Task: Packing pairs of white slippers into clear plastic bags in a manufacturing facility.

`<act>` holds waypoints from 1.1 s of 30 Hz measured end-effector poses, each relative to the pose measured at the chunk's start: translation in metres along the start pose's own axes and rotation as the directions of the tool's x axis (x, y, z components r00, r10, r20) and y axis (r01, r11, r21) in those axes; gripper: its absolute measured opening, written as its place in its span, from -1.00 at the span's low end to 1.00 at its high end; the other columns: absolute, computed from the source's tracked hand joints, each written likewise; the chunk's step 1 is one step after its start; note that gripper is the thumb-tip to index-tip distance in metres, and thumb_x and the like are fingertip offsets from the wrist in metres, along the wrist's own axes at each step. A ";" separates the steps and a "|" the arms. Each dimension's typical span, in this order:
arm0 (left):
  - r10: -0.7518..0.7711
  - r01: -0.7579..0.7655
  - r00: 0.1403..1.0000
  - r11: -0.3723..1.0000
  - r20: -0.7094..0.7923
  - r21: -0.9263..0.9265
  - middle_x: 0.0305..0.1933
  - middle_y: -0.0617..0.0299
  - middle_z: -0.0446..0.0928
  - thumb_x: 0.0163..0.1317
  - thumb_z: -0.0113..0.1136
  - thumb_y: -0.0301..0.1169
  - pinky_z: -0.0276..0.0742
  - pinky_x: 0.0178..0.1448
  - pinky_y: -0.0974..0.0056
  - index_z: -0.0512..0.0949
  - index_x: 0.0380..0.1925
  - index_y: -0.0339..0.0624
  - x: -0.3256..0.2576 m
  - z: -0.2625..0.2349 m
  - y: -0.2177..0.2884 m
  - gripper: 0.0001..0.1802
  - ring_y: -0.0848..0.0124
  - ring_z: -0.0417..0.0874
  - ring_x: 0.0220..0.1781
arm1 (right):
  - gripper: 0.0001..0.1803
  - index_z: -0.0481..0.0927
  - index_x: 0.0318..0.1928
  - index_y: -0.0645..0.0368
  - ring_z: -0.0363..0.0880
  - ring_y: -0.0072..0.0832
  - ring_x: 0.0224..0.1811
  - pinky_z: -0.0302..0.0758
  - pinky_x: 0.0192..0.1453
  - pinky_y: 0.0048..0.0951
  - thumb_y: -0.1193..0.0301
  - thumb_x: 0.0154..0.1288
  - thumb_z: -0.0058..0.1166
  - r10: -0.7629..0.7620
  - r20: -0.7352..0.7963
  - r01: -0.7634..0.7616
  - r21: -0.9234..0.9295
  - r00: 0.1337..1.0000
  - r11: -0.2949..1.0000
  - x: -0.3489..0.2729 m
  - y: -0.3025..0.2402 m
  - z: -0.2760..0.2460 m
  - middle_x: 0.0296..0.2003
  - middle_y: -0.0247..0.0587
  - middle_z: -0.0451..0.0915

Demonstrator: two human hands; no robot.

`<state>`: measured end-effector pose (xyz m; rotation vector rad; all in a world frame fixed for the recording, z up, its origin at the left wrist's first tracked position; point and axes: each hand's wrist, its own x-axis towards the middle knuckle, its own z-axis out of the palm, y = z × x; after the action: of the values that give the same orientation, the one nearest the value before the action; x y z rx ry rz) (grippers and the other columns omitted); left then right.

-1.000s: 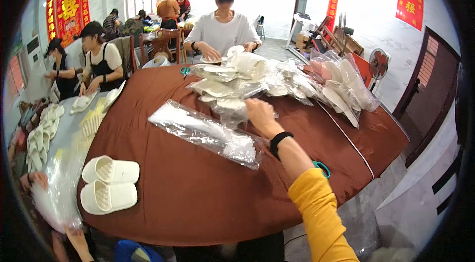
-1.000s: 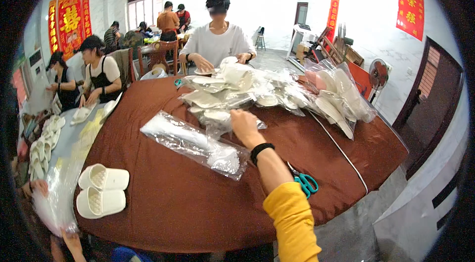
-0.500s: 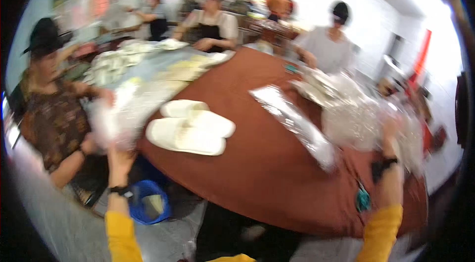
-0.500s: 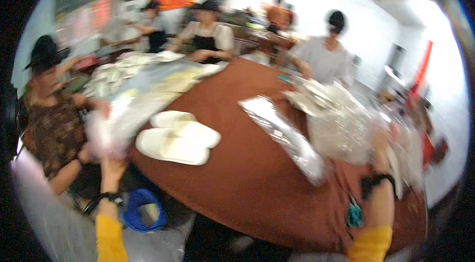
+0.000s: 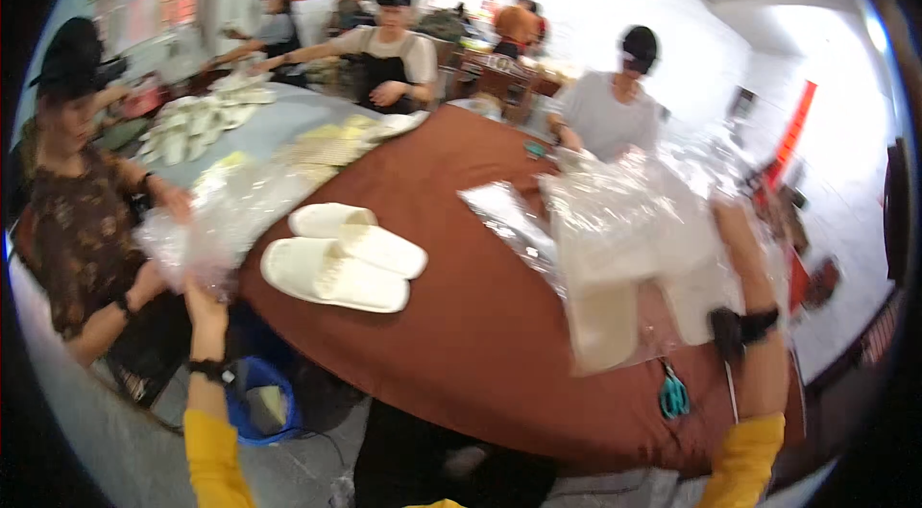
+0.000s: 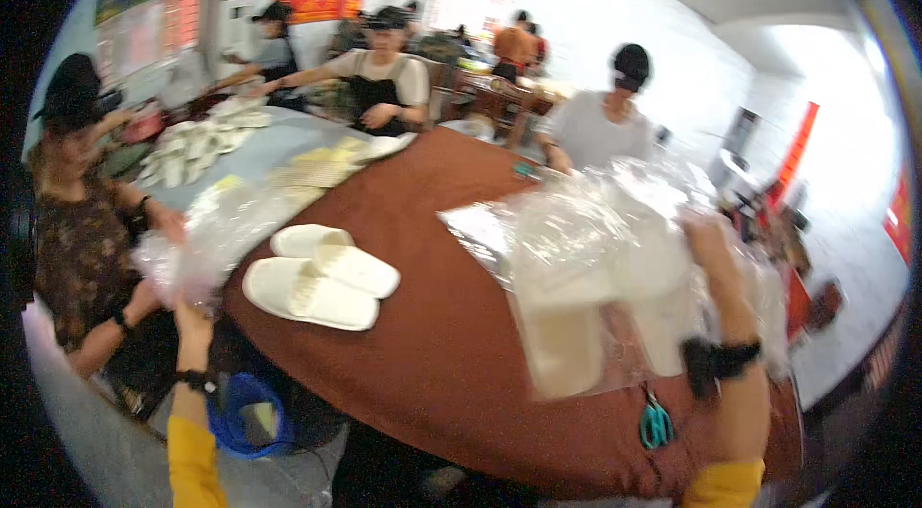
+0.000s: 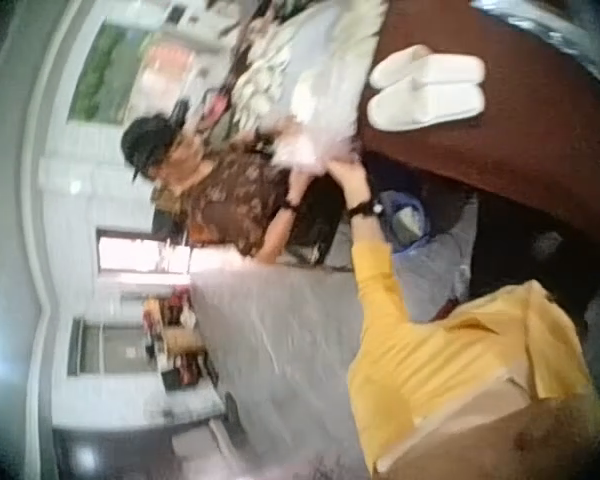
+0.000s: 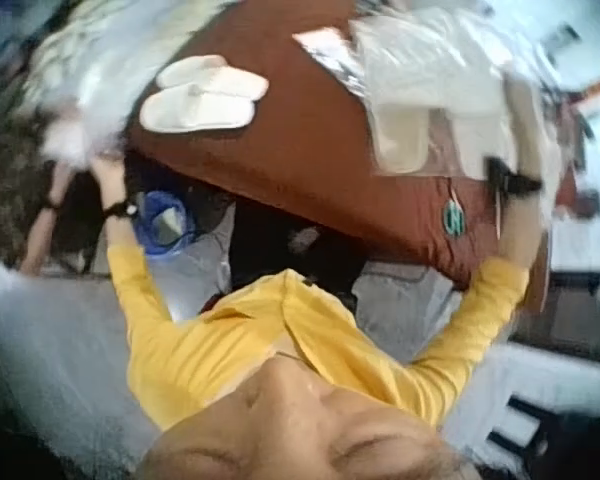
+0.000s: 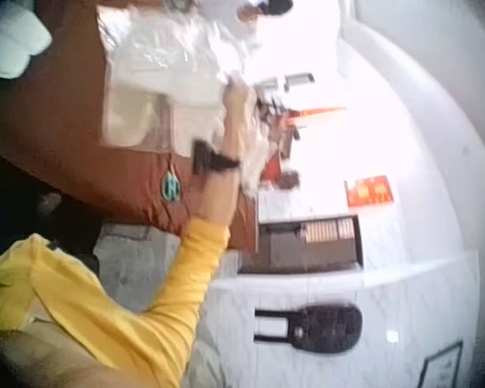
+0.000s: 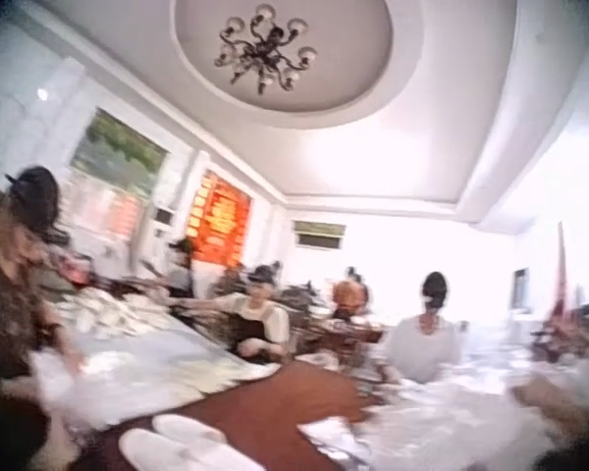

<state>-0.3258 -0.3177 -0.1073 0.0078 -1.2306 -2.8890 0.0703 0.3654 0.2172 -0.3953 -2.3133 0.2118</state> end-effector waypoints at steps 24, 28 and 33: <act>-0.030 -0.818 0.300 0.507 0.953 0.273 0.35 -0.02 0.36 0.23 0.11 -0.59 0.23 0.47 0.06 0.53 0.11 -0.20 -0.262 0.298 -0.077 -0.59 0.00 0.31 0.43 | -0.35 0.12 0.50 0.11 0.47 -0.52 0.07 0.50 0.16 -0.46 0.41 0.48 0.01 0.478 0.632 -0.765 0.628 0.611 0.147 -0.284 -0.119 0.059 0.10 -0.25 0.45; 0.098 -0.858 0.374 0.413 0.922 0.304 0.43 -0.01 0.24 0.30 0.11 -0.41 0.05 0.51 -0.05 0.37 0.30 -0.15 -0.231 0.310 -0.127 -0.46 -0.08 0.16 0.48 | -0.42 0.30 0.37 0.26 0.44 -0.56 0.07 0.47 0.08 -0.54 0.52 0.36 0.09 0.536 0.449 -0.649 0.710 0.715 0.271 -0.295 -0.102 0.095 0.12 -0.25 0.44; -0.123 -0.880 0.457 0.078 0.881 0.468 0.41 0.02 0.28 0.38 0.03 -0.23 -0.06 0.54 -0.07 0.41 0.28 -0.19 -0.161 0.246 -0.148 -0.49 -0.07 0.15 0.49 | -0.47 0.45 0.20 0.30 0.50 -0.57 -0.05 0.45 0.03 -0.63 0.64 0.14 -0.05 0.442 0.446 -0.628 0.558 0.778 0.543 -0.287 -0.087 0.027 0.04 -0.26 0.52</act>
<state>-0.1661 -0.0371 -0.0426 -1.4686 -2.3102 -0.9358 0.2209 0.1838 0.0305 -0.7173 -2.0673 1.4757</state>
